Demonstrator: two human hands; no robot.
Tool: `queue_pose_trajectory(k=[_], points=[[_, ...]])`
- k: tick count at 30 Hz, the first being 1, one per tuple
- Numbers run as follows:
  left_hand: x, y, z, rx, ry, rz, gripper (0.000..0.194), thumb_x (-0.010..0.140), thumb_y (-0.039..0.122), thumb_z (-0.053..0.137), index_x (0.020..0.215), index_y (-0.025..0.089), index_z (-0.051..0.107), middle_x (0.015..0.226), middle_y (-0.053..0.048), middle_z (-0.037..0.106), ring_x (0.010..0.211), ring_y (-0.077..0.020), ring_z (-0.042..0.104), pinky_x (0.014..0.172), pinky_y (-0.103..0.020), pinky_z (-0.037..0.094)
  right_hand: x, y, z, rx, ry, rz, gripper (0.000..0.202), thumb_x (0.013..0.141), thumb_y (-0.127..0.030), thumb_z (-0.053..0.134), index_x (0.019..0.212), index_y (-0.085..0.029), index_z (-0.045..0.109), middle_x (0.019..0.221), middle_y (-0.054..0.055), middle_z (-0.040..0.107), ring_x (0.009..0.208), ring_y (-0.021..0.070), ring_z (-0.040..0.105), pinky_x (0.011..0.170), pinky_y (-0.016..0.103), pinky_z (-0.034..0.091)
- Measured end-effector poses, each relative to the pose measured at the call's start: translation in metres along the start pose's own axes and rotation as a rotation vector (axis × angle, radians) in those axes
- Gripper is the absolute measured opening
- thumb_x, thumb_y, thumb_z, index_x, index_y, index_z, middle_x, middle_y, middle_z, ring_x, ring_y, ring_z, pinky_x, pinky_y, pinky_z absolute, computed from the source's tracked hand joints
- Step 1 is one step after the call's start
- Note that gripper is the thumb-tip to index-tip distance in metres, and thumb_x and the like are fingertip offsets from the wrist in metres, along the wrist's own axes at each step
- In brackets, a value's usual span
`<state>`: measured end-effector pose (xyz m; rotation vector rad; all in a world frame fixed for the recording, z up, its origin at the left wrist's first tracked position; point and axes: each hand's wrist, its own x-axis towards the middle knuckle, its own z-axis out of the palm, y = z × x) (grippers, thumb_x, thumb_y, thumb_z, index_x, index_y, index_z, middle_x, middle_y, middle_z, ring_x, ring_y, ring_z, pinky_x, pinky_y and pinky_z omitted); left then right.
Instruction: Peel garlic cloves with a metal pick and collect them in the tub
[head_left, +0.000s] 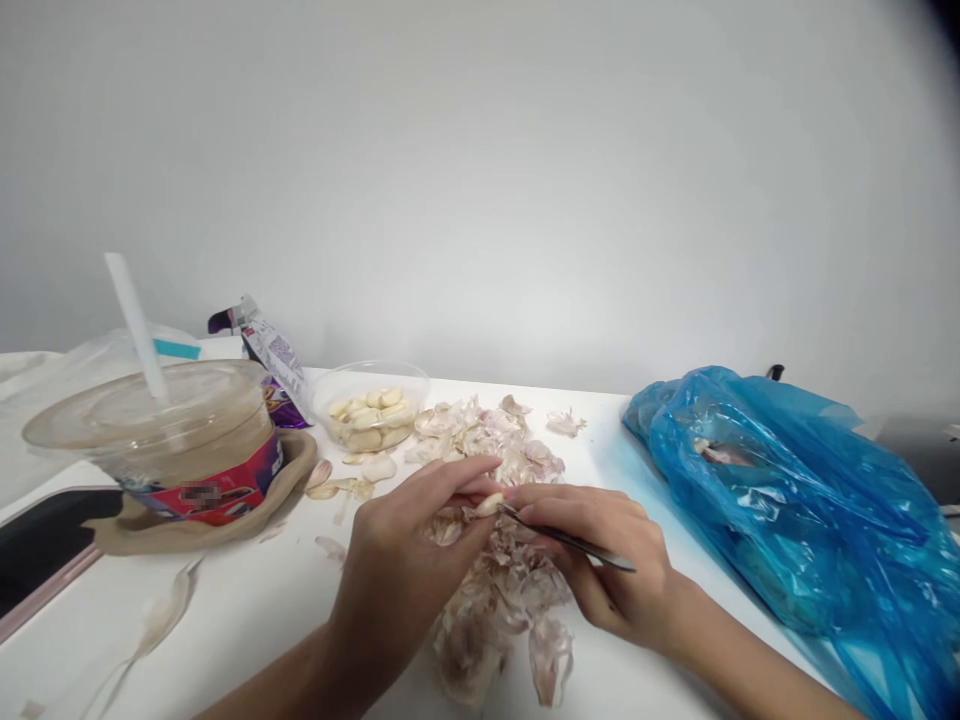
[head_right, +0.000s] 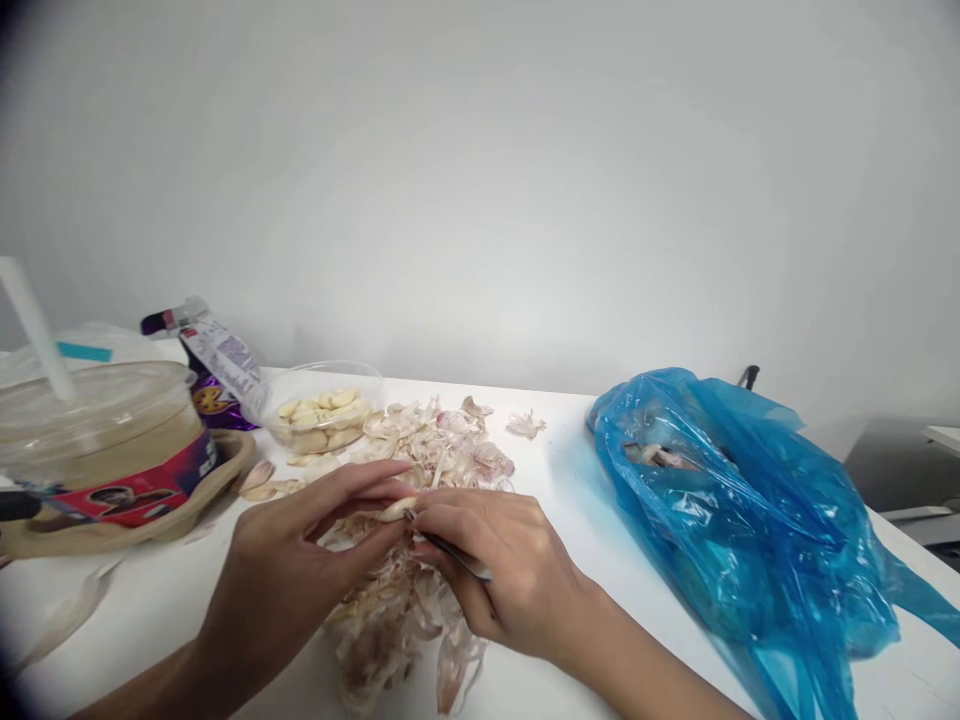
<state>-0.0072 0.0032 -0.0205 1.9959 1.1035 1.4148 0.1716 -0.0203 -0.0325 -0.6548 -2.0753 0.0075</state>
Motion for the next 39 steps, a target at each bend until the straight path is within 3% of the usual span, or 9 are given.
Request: queue_pose_trajectory(k=[4, 9, 17, 32, 39], points=[[0.000, -0.002, 0.000, 0.023, -0.001, 0.017, 0.028, 0.066, 0.015, 0.070, 0.092, 0.026, 0.069, 0.077, 0.001, 0.075, 0.069, -0.0180, 0.069, 0.070, -0.025, 0.052, 0.001, -0.001, -0.002, -0.014, -0.011, 0.003, 0.022, 0.085, -0.009, 0.049, 0.106, -0.012, 0.053, 0.104, 0.012, 0.068, 0.098, 0.0152, 0.064, 0.081, 0.028, 0.055], [-0.001, -0.007, 0.000, 0.091, -0.016, 0.131, 0.030, 0.068, 0.011, 0.067, 0.096, 0.022, 0.065, 0.078, 0.002, 0.075, 0.069, -0.0143, 0.070, 0.070, -0.022, 0.054, 0.001, 0.000, -0.003, -0.019, -0.030, -0.012, 0.022, 0.085, -0.009, 0.050, 0.106, -0.012, 0.054, 0.103, 0.012, 0.068, 0.097, 0.0150, 0.065, 0.080, 0.027, 0.055], [-0.001, -0.008, 0.003, 0.126, -0.037, 0.163, 0.032, 0.069, 0.008, 0.066, 0.098, 0.022, 0.064, 0.079, 0.004, 0.074, 0.071, -0.0094, 0.069, 0.072, -0.016, 0.053, -0.001, 0.002, 0.000, -0.027, 0.015, -0.039, 0.021, 0.084, -0.007, 0.051, 0.103, -0.011, 0.057, 0.097, 0.010, 0.070, 0.090, 0.0152, 0.066, 0.072, 0.027, 0.055], [-0.003, -0.009, 0.002, 0.113, -0.085, 0.165, 0.034, 0.068, 0.008, 0.066, 0.099, 0.020, 0.063, 0.078, 0.005, 0.075, 0.072, -0.0098, 0.069, 0.073, -0.017, 0.052, 0.001, -0.002, 0.000, -0.015, 0.057, -0.008, 0.016, 0.084, -0.007, 0.049, 0.095, -0.012, 0.060, 0.083, 0.007, 0.070, 0.075, 0.0140, 0.067, 0.061, 0.026, 0.053], [-0.002, -0.007, 0.002, 0.129, -0.077, 0.268, 0.035, 0.068, 0.005, 0.064, 0.099, 0.020, 0.062, 0.079, 0.003, 0.074, 0.074, -0.0118, 0.068, 0.074, -0.020, 0.052, 0.000, -0.003, 0.001, -0.025, 0.083, -0.023, 0.016, 0.084, -0.007, 0.049, 0.095, -0.012, 0.060, 0.085, 0.008, 0.071, 0.074, 0.0146, 0.067, 0.060, 0.027, 0.054]])
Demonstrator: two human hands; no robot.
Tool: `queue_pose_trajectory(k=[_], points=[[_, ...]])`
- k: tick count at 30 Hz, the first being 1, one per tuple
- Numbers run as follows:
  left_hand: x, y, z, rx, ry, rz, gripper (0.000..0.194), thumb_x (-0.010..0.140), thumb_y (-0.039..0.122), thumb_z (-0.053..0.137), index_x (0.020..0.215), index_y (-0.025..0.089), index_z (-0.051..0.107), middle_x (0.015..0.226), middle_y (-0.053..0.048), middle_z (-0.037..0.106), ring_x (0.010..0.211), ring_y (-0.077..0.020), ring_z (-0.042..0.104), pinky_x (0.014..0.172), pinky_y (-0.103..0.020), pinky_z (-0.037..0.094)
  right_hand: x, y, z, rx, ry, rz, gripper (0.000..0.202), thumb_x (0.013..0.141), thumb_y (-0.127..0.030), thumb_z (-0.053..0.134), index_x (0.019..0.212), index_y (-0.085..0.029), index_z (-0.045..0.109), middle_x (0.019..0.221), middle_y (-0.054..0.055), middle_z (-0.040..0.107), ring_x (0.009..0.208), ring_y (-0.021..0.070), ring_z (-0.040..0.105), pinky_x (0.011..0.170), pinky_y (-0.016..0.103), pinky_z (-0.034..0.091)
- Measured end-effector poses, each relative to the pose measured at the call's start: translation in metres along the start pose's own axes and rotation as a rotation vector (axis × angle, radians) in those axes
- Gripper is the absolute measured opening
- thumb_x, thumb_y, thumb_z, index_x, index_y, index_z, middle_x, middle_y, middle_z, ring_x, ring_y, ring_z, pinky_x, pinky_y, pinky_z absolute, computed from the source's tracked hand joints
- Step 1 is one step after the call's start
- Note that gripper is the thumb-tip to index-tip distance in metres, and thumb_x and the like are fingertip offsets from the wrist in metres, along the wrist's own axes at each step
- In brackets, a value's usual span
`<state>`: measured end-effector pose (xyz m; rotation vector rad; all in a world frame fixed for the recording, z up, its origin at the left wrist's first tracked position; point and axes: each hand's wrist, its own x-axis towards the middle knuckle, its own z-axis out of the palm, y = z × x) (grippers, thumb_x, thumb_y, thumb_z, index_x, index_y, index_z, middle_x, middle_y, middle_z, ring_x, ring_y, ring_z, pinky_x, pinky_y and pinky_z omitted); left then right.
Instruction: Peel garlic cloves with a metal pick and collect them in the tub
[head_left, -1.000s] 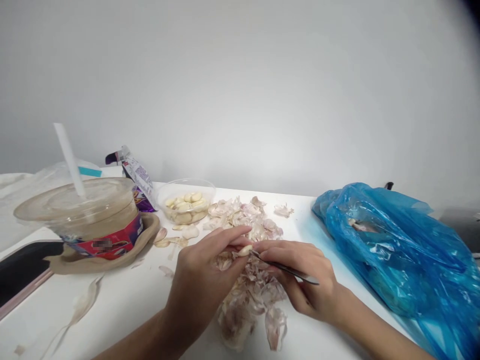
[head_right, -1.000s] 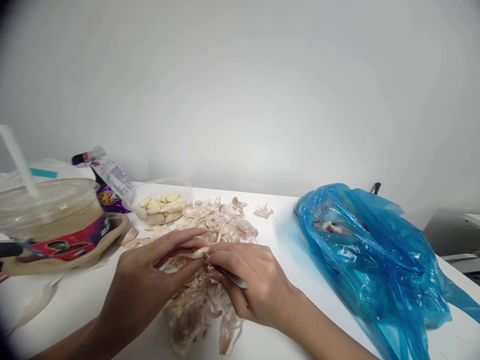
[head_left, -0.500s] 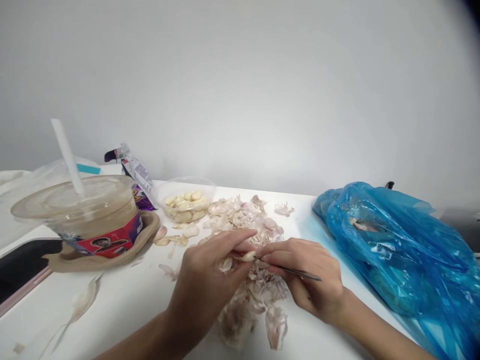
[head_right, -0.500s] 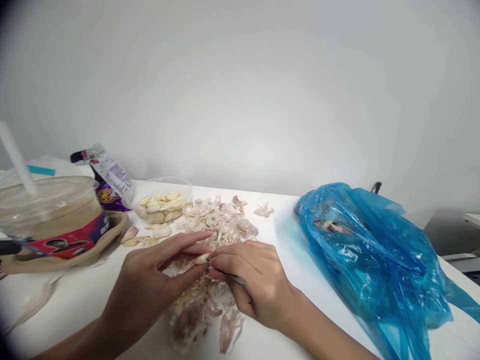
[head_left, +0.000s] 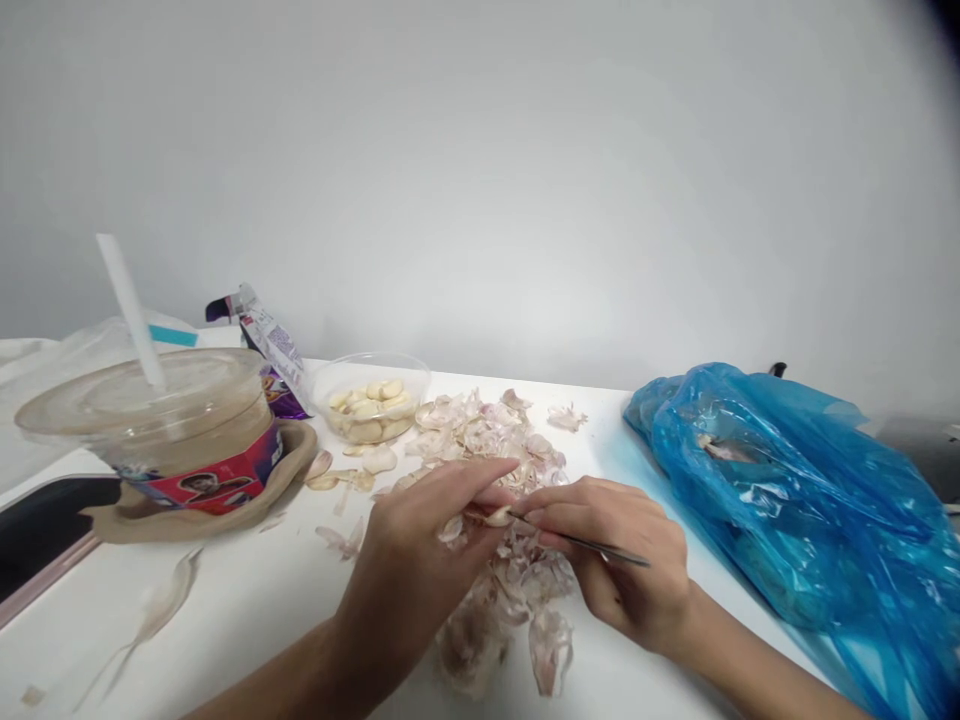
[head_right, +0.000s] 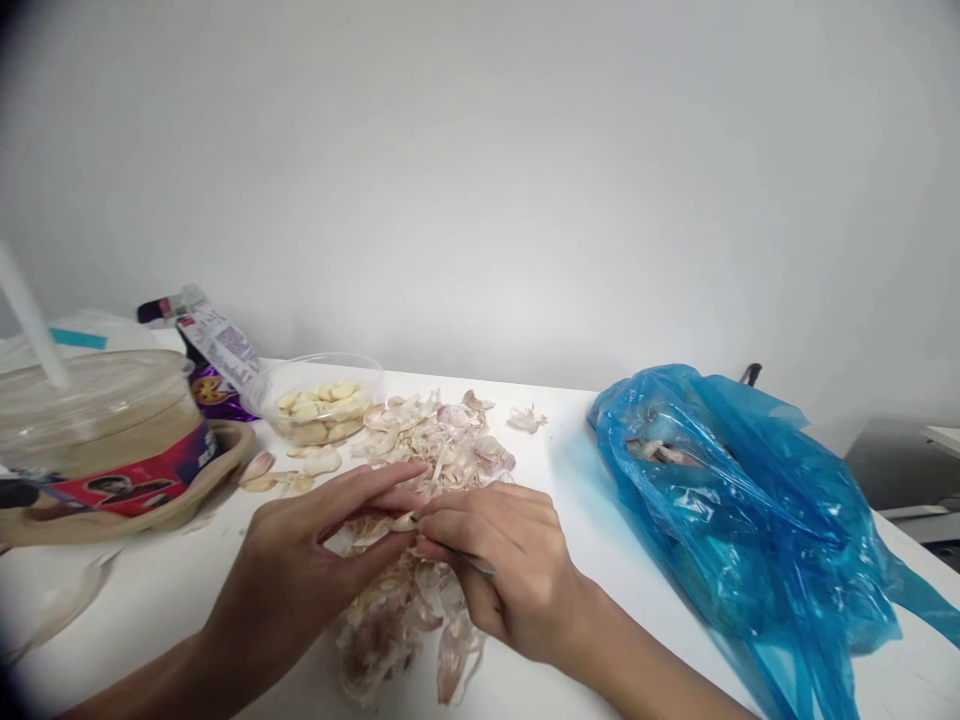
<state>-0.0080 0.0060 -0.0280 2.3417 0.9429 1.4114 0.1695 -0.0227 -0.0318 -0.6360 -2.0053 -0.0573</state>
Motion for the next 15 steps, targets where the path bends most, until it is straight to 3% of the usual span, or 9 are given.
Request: queue_pose_trajectory(k=[9, 15], points=[[-0.0007, -0.0013, 0.0020, 0.003, 0.004, 0.076, 0.041, 0.065, 0.006, 0.066, 0.102, 0.023, 0.061, 0.075, 0.004, 0.073, 0.071, -0.0143, 0.068, 0.070, -0.024, 0.055, 0.0017, -0.0002, -0.0036, -0.014, 0.053, -0.006, 0.020, 0.081, -0.004, 0.050, 0.098, -0.012, 0.059, 0.086, 0.009, 0.070, 0.077, 0.0155, 0.068, 0.060, 0.028, 0.055], [-0.0014, -0.0004, -0.0013, 0.016, -0.002, -0.018, 0.037, 0.069, 0.007, 0.065, 0.103, 0.021, 0.060, 0.078, 0.003, 0.074, 0.072, -0.0122, 0.068, 0.071, -0.022, 0.054, 0.0005, 0.0013, -0.0022, -0.043, -0.003, -0.061, 0.019, 0.082, -0.008, 0.050, 0.099, -0.013, 0.057, 0.084, 0.008, 0.071, 0.074, 0.0148, 0.067, 0.058, 0.028, 0.054]])
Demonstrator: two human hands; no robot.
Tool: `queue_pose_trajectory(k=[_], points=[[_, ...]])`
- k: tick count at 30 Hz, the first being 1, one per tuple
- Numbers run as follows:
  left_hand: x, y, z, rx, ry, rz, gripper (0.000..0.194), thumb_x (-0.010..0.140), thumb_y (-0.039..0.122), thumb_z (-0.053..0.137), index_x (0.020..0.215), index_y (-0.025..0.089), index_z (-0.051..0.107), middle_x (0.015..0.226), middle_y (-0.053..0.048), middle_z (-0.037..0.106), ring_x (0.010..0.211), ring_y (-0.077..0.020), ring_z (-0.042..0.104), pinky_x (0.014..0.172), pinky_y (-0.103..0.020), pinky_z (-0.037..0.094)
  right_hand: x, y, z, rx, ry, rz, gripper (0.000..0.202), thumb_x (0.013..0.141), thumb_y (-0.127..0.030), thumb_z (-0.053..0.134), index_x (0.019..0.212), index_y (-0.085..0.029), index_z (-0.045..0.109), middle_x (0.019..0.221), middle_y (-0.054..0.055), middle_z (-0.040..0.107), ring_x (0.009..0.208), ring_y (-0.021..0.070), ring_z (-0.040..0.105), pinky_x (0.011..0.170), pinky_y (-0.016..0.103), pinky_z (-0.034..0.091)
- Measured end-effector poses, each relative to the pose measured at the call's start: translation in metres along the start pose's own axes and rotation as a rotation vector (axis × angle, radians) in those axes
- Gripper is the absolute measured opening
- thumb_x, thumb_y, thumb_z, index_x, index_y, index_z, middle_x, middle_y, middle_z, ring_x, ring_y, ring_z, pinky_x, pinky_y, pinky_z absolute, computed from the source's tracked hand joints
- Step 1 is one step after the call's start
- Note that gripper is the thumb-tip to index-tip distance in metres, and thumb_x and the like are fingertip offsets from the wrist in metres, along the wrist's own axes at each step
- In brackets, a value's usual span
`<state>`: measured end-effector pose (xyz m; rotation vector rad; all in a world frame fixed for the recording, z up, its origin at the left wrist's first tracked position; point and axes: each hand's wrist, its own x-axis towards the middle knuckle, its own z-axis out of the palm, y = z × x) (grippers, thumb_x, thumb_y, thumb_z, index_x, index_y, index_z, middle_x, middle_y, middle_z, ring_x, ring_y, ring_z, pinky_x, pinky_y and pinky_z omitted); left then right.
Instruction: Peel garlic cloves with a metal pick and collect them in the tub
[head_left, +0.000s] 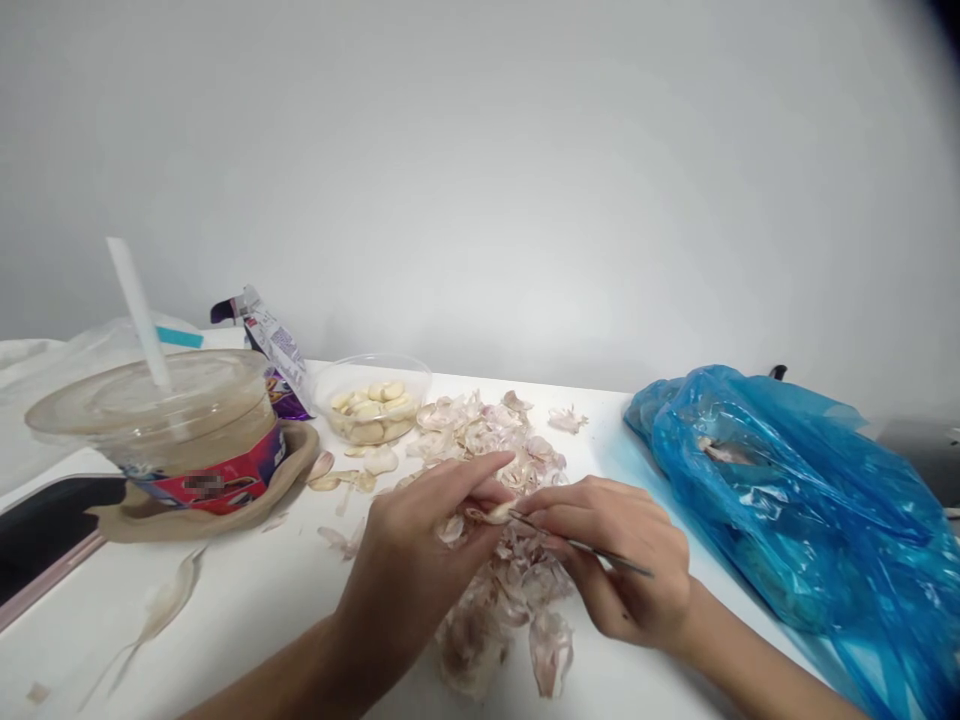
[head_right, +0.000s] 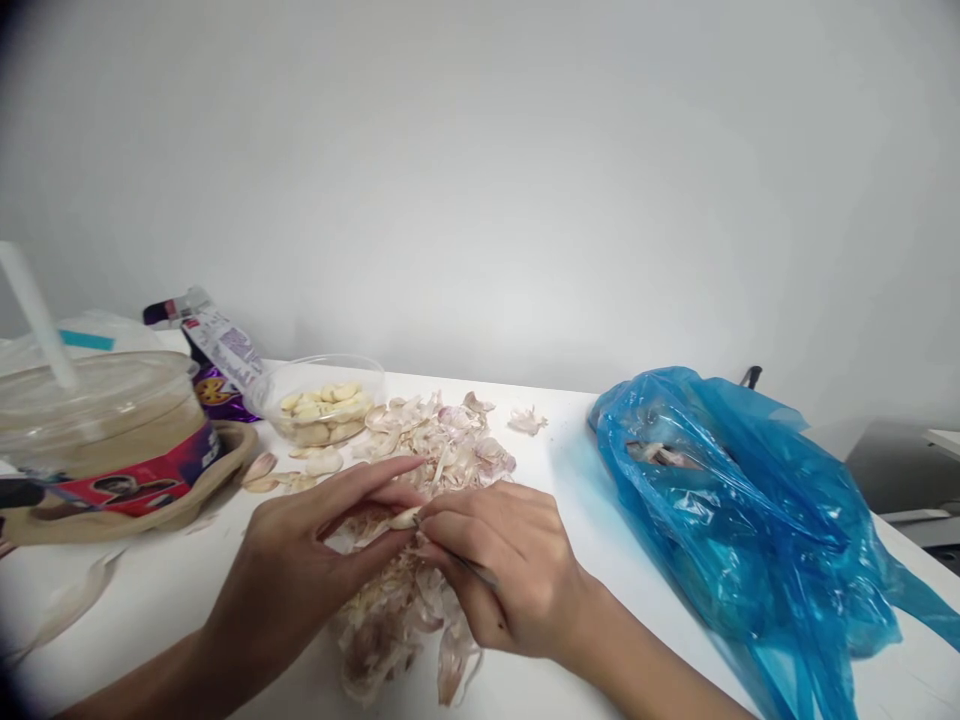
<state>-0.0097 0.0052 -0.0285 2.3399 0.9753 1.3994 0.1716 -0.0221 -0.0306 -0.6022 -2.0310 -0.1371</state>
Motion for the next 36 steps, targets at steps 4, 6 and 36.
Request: queue_pose_trajectory(k=[4, 6, 36], points=[[0.0007, 0.0010, -0.0008, -0.008, -0.017, -0.046, 0.037, 0.069, 0.005, 0.064, 0.103, 0.020, 0.060, 0.078, 0.004, 0.074, 0.071, -0.0117, 0.068, 0.072, -0.021, 0.053, -0.0018, 0.0014, 0.0013, -0.005, -0.007, -0.024, 0.022, 0.081, -0.008, 0.052, 0.102, -0.011, 0.056, 0.087, 0.009, 0.071, 0.075, 0.0160, 0.067, 0.057, 0.028, 0.053], [0.0008, 0.0012, -0.0009, -0.011, -0.016, -0.045, 0.037, 0.069, 0.006, 0.064, 0.103, 0.020, 0.060, 0.077, 0.004, 0.074, 0.071, -0.0118, 0.068, 0.072, -0.021, 0.053, -0.0015, 0.0014, 0.0007, -0.003, -0.012, -0.023, 0.022, 0.081, -0.008, 0.052, 0.102, -0.011, 0.056, 0.088, 0.009, 0.071, 0.076, 0.0160, 0.067, 0.058, 0.029, 0.053], [0.0035, 0.0024, -0.0013, -0.036, -0.014, -0.068, 0.039, 0.066, 0.001, 0.063, 0.101, 0.019, 0.062, 0.077, 0.003, 0.074, 0.071, -0.0116, 0.068, 0.071, -0.020, 0.053, -0.0045, 0.0019, 0.0023, -0.016, -0.054, -0.068, 0.027, 0.081, -0.009, 0.053, 0.108, -0.011, 0.055, 0.094, 0.011, 0.070, 0.080, 0.0163, 0.067, 0.058, 0.027, 0.054]])
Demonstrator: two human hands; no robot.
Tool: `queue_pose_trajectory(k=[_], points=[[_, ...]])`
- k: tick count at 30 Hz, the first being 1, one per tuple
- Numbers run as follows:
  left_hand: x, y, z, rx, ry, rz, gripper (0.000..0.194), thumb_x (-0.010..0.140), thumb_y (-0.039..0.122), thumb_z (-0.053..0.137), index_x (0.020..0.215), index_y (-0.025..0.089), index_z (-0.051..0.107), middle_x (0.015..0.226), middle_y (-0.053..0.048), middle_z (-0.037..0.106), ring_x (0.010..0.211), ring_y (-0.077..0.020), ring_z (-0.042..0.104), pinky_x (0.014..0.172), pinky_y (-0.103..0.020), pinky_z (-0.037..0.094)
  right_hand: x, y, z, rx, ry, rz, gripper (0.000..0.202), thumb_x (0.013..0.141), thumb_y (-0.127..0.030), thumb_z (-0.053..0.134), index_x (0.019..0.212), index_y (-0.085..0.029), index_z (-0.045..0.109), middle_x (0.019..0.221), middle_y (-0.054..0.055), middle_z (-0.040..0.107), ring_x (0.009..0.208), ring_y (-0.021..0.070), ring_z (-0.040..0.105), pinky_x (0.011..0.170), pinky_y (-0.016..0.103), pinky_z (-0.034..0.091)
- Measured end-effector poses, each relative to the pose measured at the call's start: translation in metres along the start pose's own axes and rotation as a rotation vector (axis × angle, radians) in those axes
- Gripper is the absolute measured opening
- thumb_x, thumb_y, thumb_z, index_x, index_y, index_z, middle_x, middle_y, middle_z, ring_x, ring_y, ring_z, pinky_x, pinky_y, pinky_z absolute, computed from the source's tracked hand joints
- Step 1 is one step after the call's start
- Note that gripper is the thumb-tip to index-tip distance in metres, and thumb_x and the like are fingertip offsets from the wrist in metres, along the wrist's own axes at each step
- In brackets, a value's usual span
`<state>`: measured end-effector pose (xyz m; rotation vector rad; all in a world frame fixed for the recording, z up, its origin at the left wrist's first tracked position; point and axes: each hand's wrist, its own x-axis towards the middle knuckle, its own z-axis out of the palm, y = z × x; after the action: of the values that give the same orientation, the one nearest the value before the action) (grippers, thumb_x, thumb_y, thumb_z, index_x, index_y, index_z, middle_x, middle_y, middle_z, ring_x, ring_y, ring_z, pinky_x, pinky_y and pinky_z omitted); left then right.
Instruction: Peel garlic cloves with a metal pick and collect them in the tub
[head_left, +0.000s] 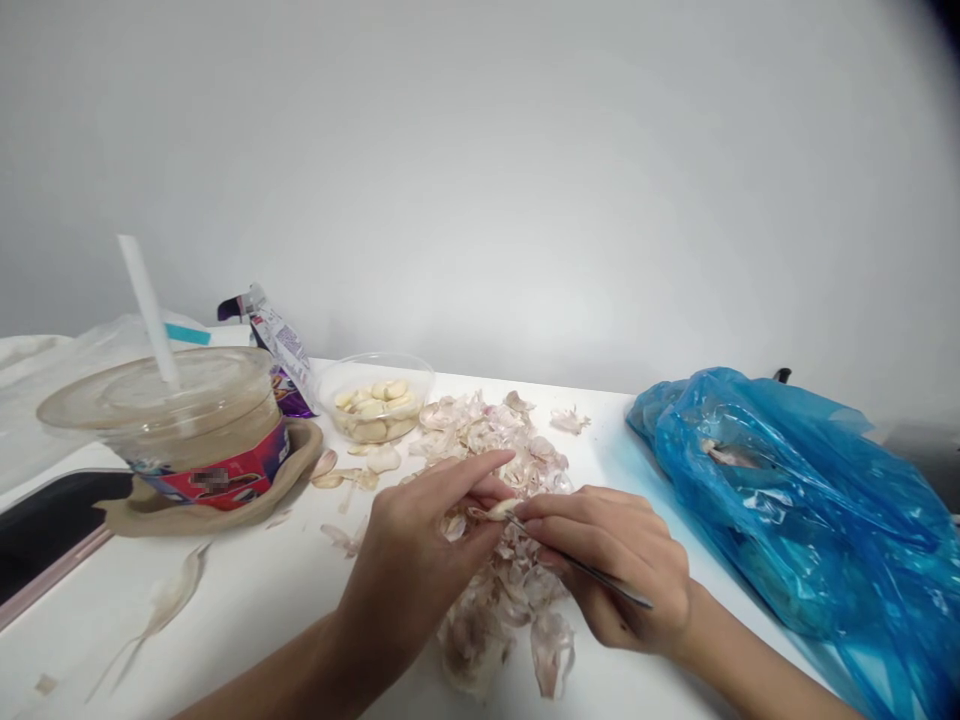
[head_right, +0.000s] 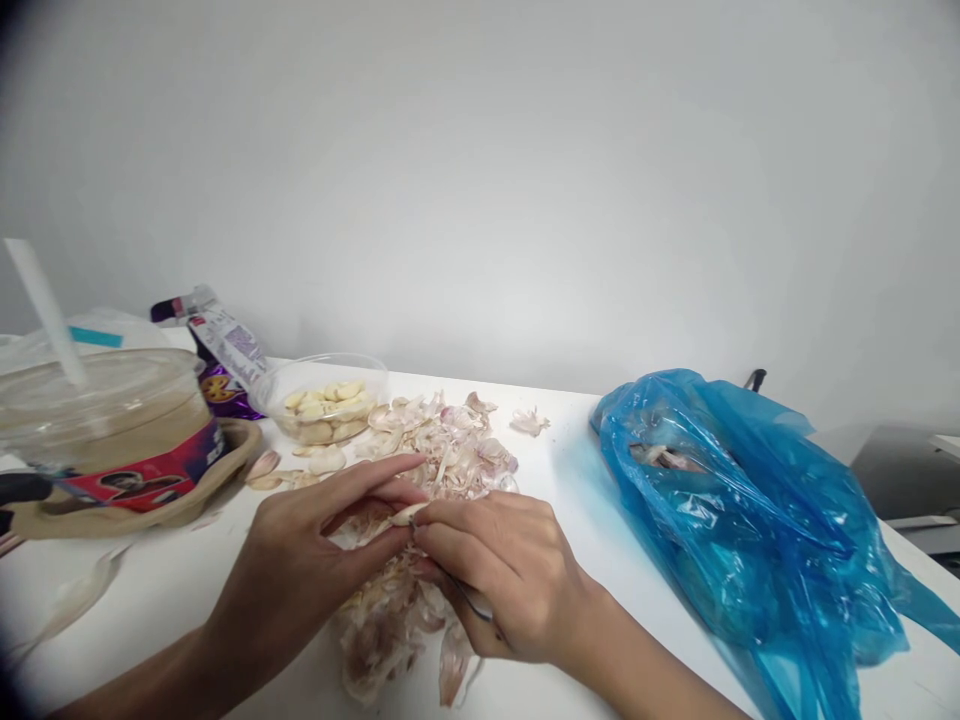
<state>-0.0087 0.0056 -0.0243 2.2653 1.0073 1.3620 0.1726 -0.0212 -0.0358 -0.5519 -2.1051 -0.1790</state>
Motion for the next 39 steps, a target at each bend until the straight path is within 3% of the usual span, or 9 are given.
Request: queue_pose_trajectory(k=[13, 22, 30, 39], points=[[-0.0007, -0.0006, 0.0018, -0.003, -0.023, 0.049, 0.036, 0.068, 0.007, 0.062, 0.101, 0.022, 0.063, 0.076, 0.002, 0.074, 0.070, -0.0153, 0.069, 0.071, -0.026, 0.055, -0.0021, -0.0013, -0.0017, 0.053, 0.027, 0.037, 0.026, 0.083, -0.008, 0.046, 0.106, -0.012, 0.057, 0.094, 0.011, 0.071, 0.075, 0.0164, 0.068, 0.055, 0.028, 0.053], [-0.0022, -0.0010, 0.0029, -0.010, -0.052, 0.067, 0.045, 0.064, 0.002, 0.064, 0.104, 0.022, 0.062, 0.080, 0.002, 0.075, 0.078, -0.0162, 0.069, 0.077, -0.027, 0.055, -0.0023, -0.0002, -0.0021, 0.075, 0.020, 0.014, 0.026, 0.085, -0.008, 0.046, 0.109, -0.008, 0.056, 0.100, 0.014, 0.069, 0.082, 0.0174, 0.067, 0.056, 0.029, 0.051], [-0.0002, 0.0009, 0.0015, -0.021, -0.023, 0.060, 0.041, 0.065, 0.005, 0.066, 0.103, 0.021, 0.063, 0.075, 0.003, 0.074, 0.068, -0.0138, 0.069, 0.070, -0.023, 0.056, -0.0006, -0.0013, -0.0018, -0.006, 0.096, 0.024, 0.028, 0.079, -0.005, 0.053, 0.106, -0.011, 0.057, 0.092, 0.012, 0.070, 0.072, 0.0170, 0.067, 0.053, 0.029, 0.052], [0.0001, 0.0011, 0.0016, -0.007, -0.001, 0.034, 0.039, 0.067, 0.002, 0.064, 0.103, 0.017, 0.062, 0.077, 0.004, 0.074, 0.072, -0.0095, 0.068, 0.073, -0.017, 0.052, 0.0018, -0.0015, -0.0011, -0.039, 0.064, -0.003, 0.023, 0.080, -0.007, 0.053, 0.103, -0.012, 0.056, 0.088, 0.010, 0.071, 0.073, 0.0157, 0.067, 0.053, 0.026, 0.053]])
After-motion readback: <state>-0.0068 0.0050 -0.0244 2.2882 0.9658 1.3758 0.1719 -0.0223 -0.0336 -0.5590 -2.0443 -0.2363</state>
